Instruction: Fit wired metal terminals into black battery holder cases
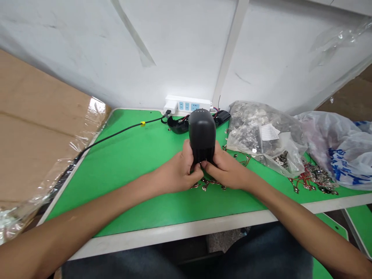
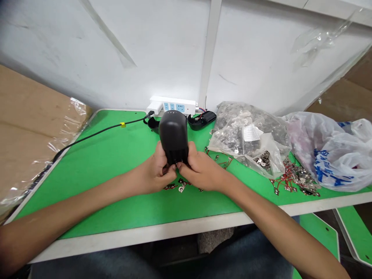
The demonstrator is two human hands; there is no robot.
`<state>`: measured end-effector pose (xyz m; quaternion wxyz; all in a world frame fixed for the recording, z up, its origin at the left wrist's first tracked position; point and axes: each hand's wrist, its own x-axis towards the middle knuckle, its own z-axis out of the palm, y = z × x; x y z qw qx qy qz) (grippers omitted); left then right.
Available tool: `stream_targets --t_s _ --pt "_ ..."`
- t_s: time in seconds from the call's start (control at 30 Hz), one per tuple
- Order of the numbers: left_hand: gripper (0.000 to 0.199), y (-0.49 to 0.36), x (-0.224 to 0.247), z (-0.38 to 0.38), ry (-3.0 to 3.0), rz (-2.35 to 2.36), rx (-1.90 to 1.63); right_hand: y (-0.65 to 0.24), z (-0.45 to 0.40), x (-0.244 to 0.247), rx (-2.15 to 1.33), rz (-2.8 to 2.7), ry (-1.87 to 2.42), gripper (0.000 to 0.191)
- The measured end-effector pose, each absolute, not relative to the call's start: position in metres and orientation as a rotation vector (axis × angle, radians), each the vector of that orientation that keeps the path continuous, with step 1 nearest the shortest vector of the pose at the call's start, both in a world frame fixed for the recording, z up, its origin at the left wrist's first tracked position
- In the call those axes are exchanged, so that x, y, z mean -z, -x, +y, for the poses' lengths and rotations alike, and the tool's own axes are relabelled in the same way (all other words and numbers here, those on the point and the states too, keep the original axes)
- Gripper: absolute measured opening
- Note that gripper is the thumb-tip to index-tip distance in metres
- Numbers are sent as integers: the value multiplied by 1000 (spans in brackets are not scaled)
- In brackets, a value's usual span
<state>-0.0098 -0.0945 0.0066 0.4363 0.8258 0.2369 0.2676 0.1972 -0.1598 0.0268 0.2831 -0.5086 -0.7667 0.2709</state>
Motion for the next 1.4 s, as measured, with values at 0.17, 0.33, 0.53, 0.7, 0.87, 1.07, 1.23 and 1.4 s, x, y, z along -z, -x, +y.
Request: stream_targets --t_s 0.17,0.33,0.53,0.7,0.87,1.07,1.23,1.4 --pt "47 12 -5 -93 -2013 564 -515 -199 -161 -27 -757 -2069 1340 33" --pt "46 13 -12 -94 -2081 605 -525 -202 -163 -35 -707 -2185 1366 31" --pt "42 14 -16 -95 -2102 632 -522 -202 -163 -42 -332 -2372 1602 34" --pt "43 11 -14 -97 -2100 657 -553 -196 -165 -40 -221 -2376 1678 40" --pt "43 10 -14 -99 -2059 666 -540 -190 -166 -38 -150 -2328 1744 42" --pt "40 9 -14 -100 -2053 681 -552 -187 -166 -36 -115 -2301 1793 40" --pt "41 8 -15 -100 -2070 723 -562 -185 -166 -37 -105 -2272 1824 36" --pt "39 8 -15 -99 -2113 726 -581 -184 -166 -37 -108 -2257 1826 35"
